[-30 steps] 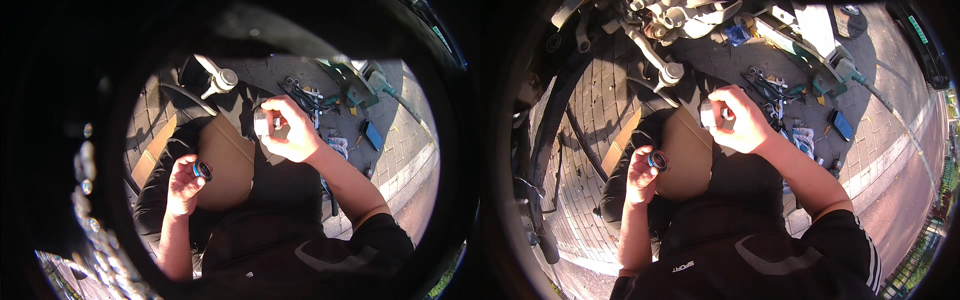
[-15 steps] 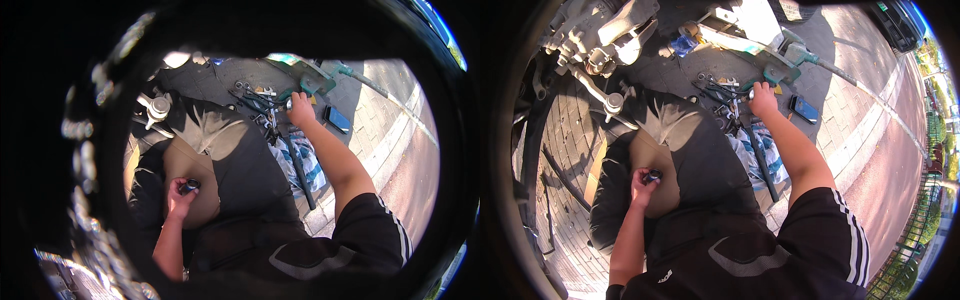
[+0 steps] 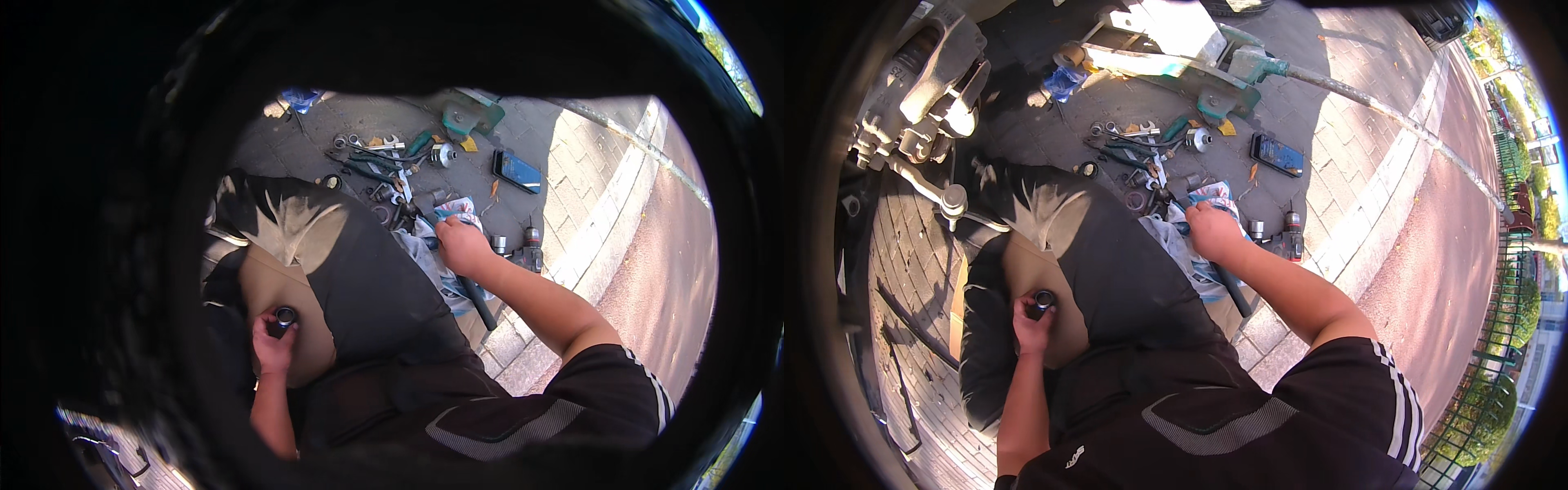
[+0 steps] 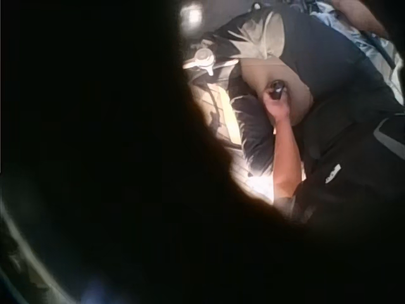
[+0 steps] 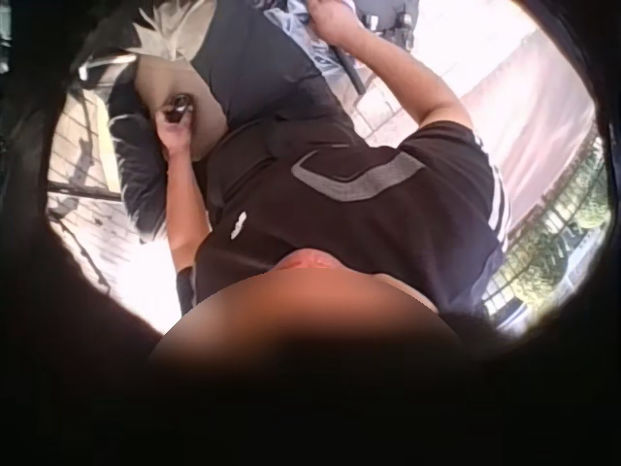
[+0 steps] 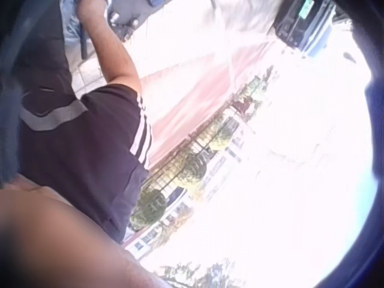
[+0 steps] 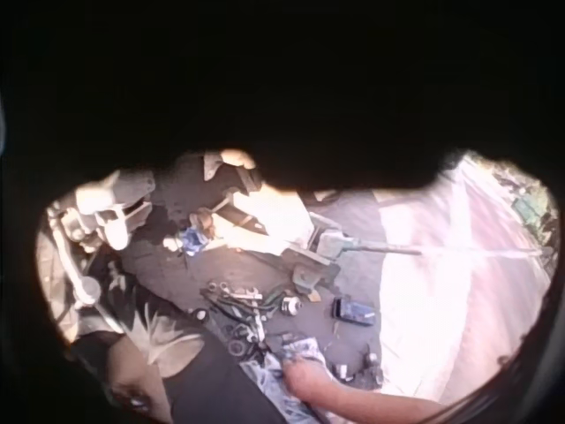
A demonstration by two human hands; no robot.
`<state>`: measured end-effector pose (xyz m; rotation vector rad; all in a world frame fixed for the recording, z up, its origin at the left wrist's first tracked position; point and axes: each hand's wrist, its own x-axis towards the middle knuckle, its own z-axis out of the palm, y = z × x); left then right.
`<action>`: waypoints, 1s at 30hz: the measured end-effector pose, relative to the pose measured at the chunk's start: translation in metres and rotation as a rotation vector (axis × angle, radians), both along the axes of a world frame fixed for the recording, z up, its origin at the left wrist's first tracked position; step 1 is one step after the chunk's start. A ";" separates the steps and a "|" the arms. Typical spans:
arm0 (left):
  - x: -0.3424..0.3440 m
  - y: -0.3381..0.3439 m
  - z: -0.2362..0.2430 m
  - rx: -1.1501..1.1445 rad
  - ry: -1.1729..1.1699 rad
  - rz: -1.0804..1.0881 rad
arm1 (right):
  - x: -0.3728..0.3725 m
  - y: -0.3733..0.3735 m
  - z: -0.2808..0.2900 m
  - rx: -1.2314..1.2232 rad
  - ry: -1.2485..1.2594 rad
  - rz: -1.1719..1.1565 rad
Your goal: The person removes a bearing from under a vehicle, cleans it with a cloth, and uses a hammer and punch to tap the bearing. The person then wipes the installation area and prepares the bearing for reinstallation.
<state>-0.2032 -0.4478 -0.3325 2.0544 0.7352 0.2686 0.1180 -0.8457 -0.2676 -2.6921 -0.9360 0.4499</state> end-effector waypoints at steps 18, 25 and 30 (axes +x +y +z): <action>-0.003 -0.011 0.020 0.369 0.071 -0.025 | 0.011 -0.002 0.022 0.182 0.172 0.196; 0.000 -0.016 0.039 0.323 0.066 -0.031 | 0.088 -0.071 0.158 1.443 1.001 -0.357; 0.001 -0.017 0.050 0.365 0.080 -0.080 | 0.144 -0.103 0.253 1.787 0.891 0.005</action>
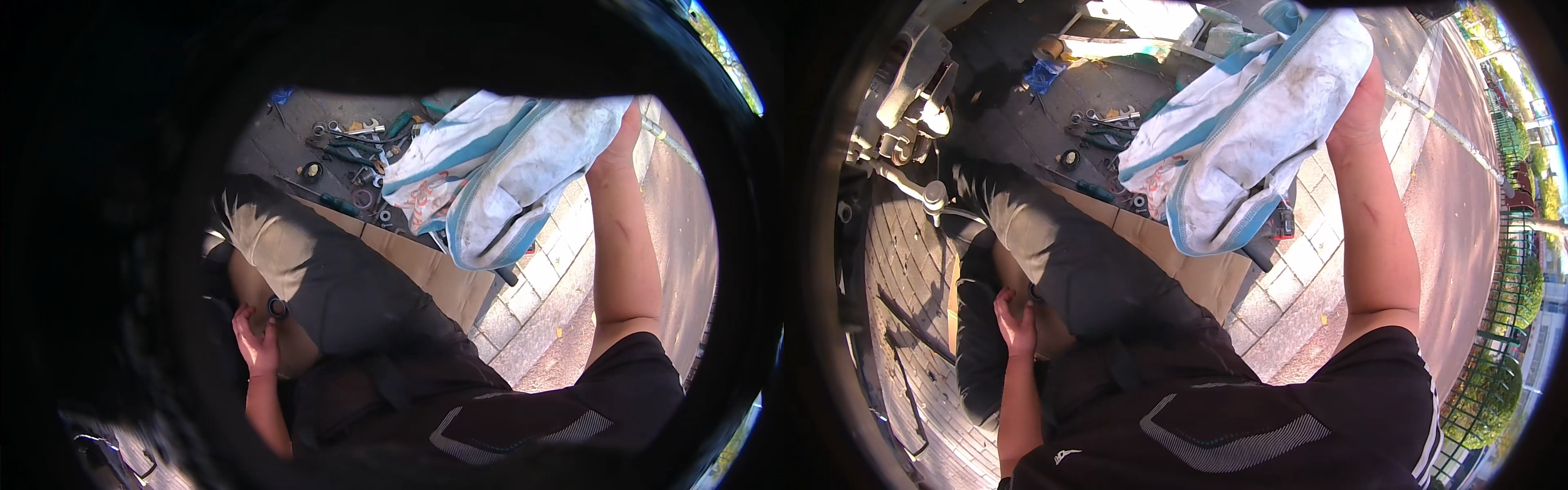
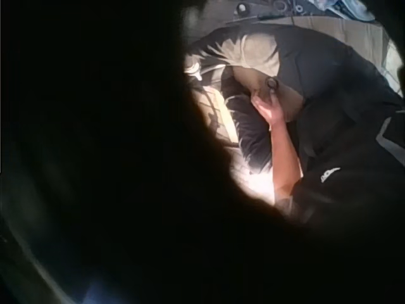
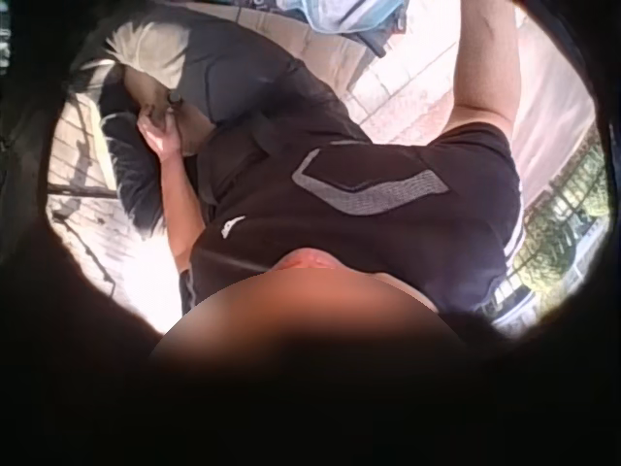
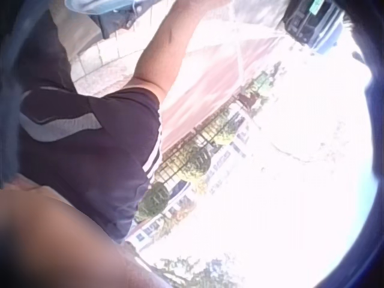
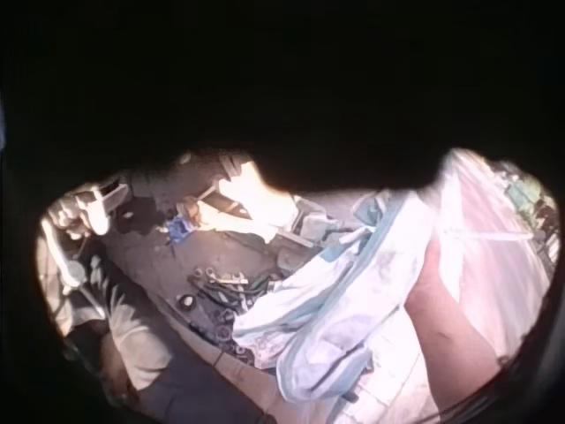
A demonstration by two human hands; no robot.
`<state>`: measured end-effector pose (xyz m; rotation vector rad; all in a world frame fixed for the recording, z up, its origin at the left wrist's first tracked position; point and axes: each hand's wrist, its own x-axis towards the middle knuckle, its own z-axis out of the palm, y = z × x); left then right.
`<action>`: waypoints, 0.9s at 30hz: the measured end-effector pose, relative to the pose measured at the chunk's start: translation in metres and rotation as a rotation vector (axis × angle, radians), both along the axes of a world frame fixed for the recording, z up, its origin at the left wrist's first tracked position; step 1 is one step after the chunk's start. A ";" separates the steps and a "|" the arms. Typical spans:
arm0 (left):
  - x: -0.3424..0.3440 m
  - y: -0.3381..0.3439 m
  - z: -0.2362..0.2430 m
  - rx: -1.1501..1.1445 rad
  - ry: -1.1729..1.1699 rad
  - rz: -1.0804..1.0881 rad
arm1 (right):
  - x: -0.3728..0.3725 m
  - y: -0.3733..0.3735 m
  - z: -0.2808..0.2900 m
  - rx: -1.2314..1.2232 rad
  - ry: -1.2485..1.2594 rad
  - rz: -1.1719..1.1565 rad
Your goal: The person removes a bearing from under a vehicle, cleans it with a cloth, and uses a hammer and punch to tap the bearing. The person then wipes the installation area and prepares the bearing for reinstallation.
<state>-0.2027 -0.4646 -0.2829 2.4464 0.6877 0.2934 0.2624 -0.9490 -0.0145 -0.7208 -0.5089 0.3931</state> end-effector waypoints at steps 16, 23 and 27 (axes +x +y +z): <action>-0.014 0.009 -0.011 -0.037 0.024 0.085 | 0.023 -0.029 -0.045 -2.304 -0.658 -0.147; -0.015 0.020 0.002 -0.097 0.102 0.083 | -0.026 -0.028 -0.123 -2.374 -0.843 -0.163; -0.014 0.024 0.014 -0.215 0.113 0.132 | -0.076 0.025 -0.178 -2.022 -0.890 -0.009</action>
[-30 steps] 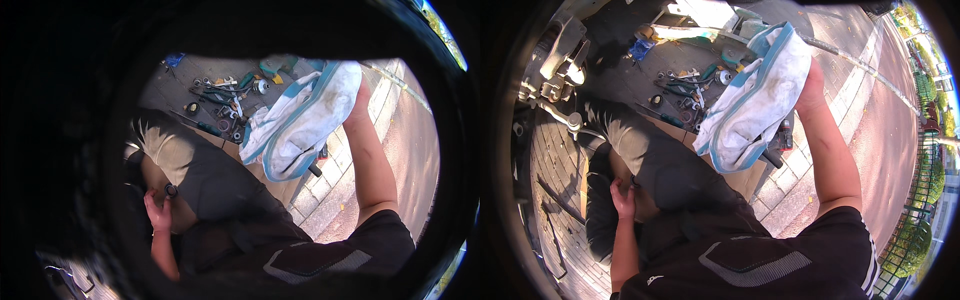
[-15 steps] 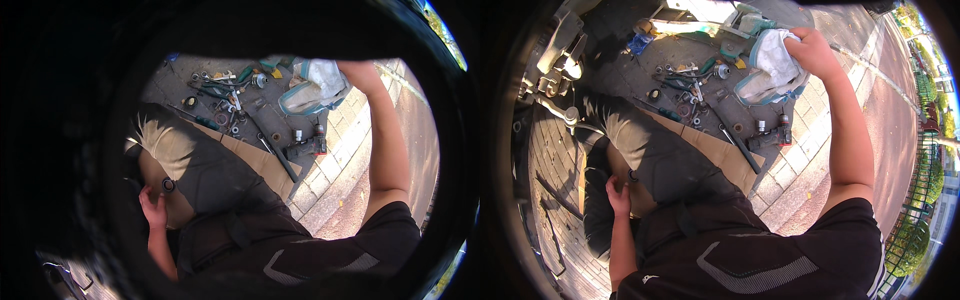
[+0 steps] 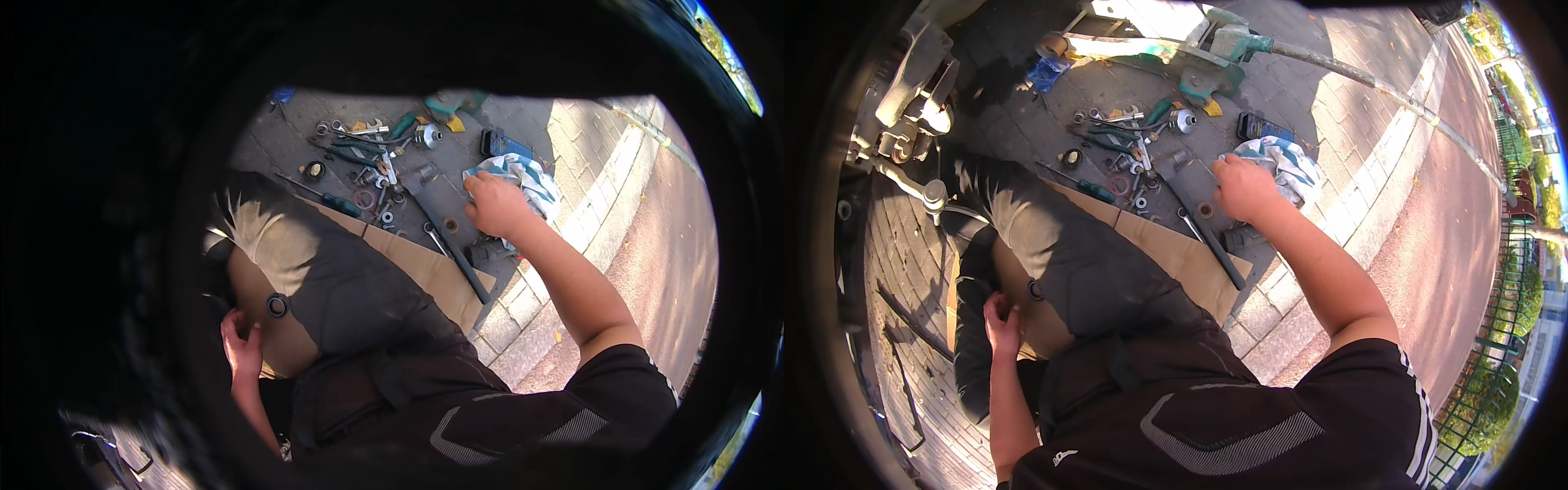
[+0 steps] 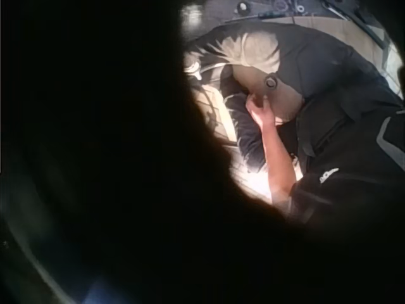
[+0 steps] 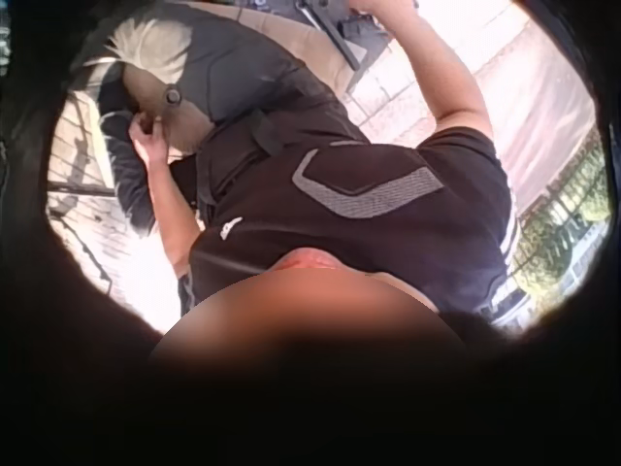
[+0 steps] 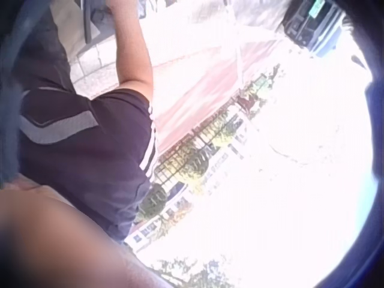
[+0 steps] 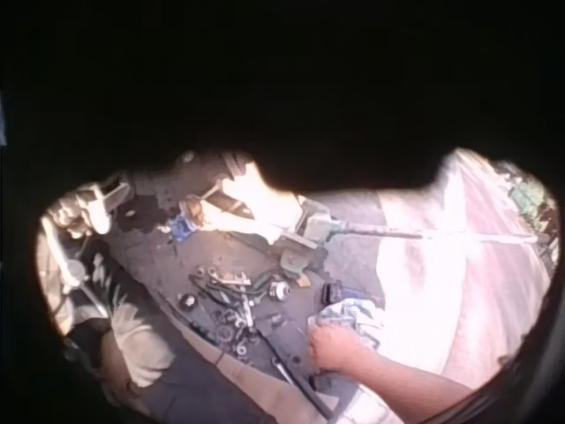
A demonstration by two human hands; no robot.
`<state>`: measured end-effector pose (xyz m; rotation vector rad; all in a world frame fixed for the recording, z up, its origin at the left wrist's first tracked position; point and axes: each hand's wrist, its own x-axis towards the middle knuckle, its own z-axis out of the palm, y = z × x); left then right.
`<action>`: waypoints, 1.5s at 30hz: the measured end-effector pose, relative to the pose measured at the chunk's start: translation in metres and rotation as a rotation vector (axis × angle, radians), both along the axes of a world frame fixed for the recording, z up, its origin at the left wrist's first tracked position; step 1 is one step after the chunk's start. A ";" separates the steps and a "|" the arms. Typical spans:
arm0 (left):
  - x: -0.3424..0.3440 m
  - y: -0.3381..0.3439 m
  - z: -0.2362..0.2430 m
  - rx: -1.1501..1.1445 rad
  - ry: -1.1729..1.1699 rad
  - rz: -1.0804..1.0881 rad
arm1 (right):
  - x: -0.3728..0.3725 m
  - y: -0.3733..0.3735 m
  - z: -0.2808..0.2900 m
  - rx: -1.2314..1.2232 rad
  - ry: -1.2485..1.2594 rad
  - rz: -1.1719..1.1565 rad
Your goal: The person removes a bearing from under a vehicle, cleans it with a cloth, and uses a hammer and punch to tap the bearing. The person then wipes the installation area and prepares the bearing for reinstallation.
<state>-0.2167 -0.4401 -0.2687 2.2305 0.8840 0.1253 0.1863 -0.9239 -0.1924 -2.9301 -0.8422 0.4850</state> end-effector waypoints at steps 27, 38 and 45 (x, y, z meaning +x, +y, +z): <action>-0.006 -0.004 -0.002 -0.059 0.019 0.024 | 0.038 -0.124 -0.014 -0.489 -0.014 -0.245; -0.012 0.004 -0.017 -0.122 0.057 0.046 | 0.055 -0.182 0.038 -0.850 0.437 -0.353; -0.016 0.002 -0.014 -0.043 0.079 0.003 | -0.055 -0.027 -0.051 0.146 0.098 0.086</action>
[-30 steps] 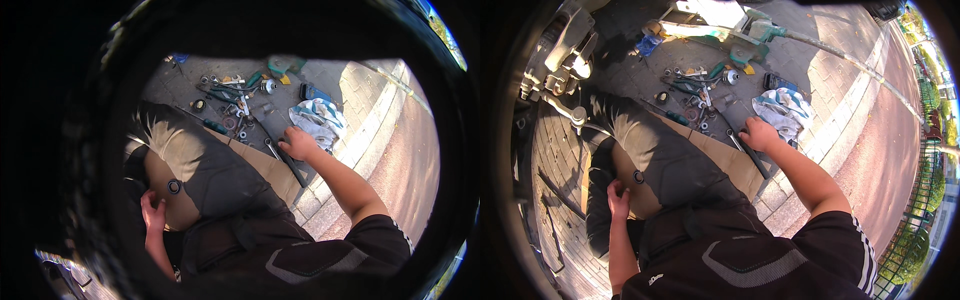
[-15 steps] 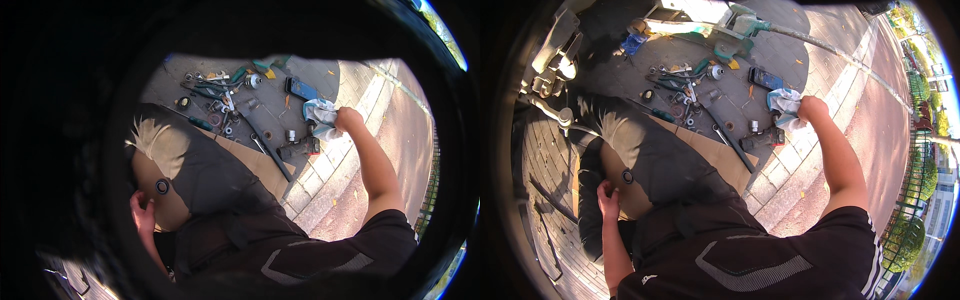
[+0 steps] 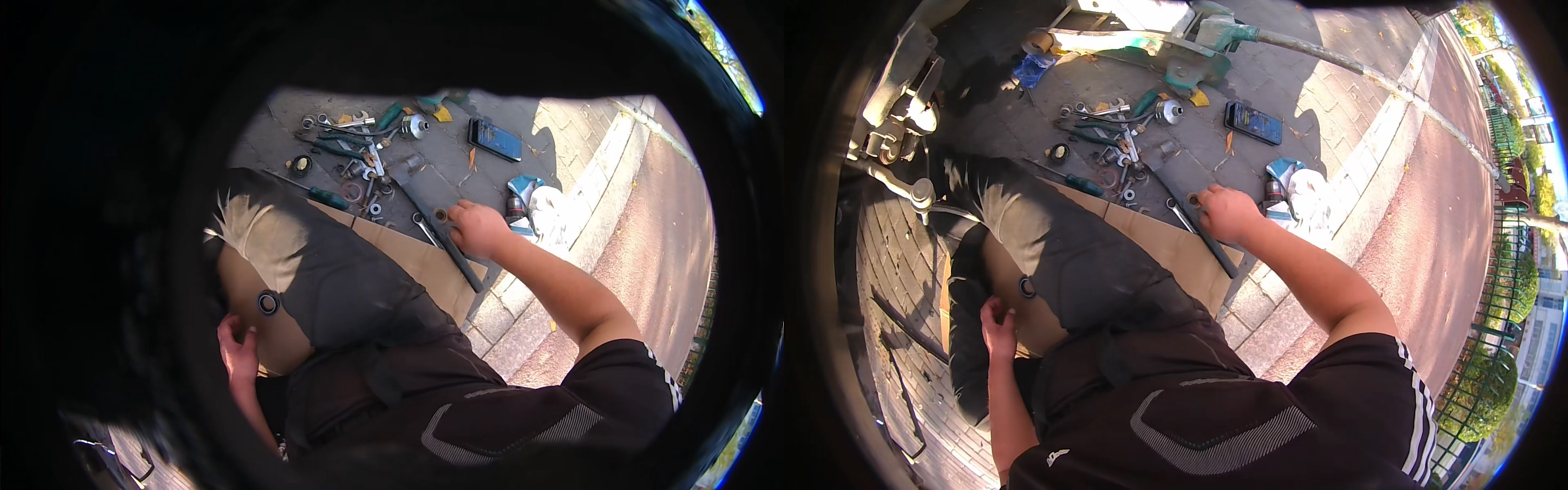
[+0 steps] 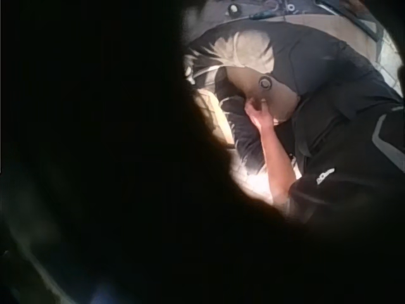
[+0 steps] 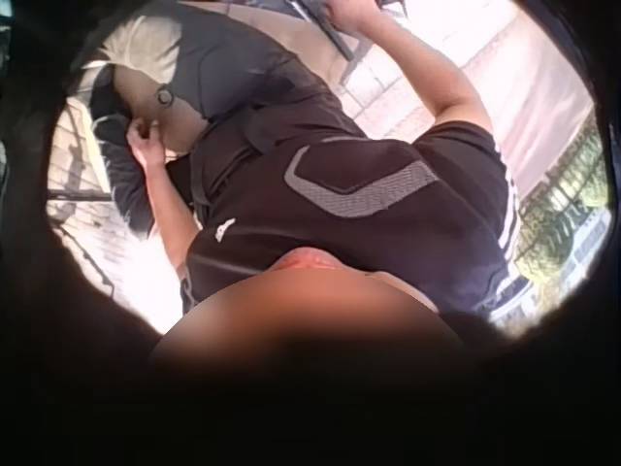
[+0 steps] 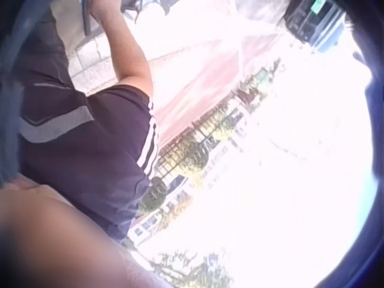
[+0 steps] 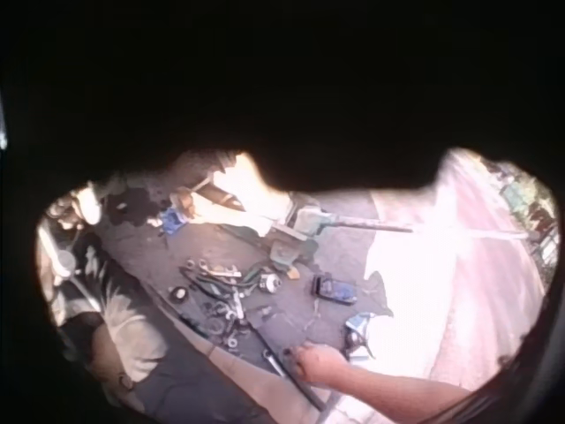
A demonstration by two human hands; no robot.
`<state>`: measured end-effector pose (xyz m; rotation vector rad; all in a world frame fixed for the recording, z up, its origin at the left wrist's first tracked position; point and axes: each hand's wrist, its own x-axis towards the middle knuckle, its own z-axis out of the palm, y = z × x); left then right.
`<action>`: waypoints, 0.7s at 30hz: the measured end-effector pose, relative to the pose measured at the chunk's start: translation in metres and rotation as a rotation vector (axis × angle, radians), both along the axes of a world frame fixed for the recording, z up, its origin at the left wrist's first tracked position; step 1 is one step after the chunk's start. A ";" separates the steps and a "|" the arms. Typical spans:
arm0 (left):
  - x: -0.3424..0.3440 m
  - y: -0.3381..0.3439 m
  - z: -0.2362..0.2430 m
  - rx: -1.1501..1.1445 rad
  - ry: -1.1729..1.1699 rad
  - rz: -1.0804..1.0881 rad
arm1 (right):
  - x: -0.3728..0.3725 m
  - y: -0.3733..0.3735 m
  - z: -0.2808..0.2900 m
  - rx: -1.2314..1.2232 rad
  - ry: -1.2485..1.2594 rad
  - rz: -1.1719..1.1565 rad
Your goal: The person removes a bearing from under a vehicle, cleans it with a cloth, and uses a hammer and punch to tap the bearing. The person then wipes the installation area and prepares the bearing for reinstallation.
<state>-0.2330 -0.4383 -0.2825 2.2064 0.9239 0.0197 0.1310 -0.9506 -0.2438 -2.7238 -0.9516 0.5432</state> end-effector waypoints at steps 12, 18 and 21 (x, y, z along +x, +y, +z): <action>-0.001 -0.003 0.009 0.020 0.007 -0.017 | -0.044 0.077 0.029 0.338 0.630 0.262; -0.006 -0.005 0.011 0.027 0.001 -0.007 | -0.065 0.045 0.002 0.390 1.114 -0.236; -0.004 -0.007 0.012 0.061 0.004 -0.008 | -0.069 0.042 -0.014 0.225 0.944 -0.089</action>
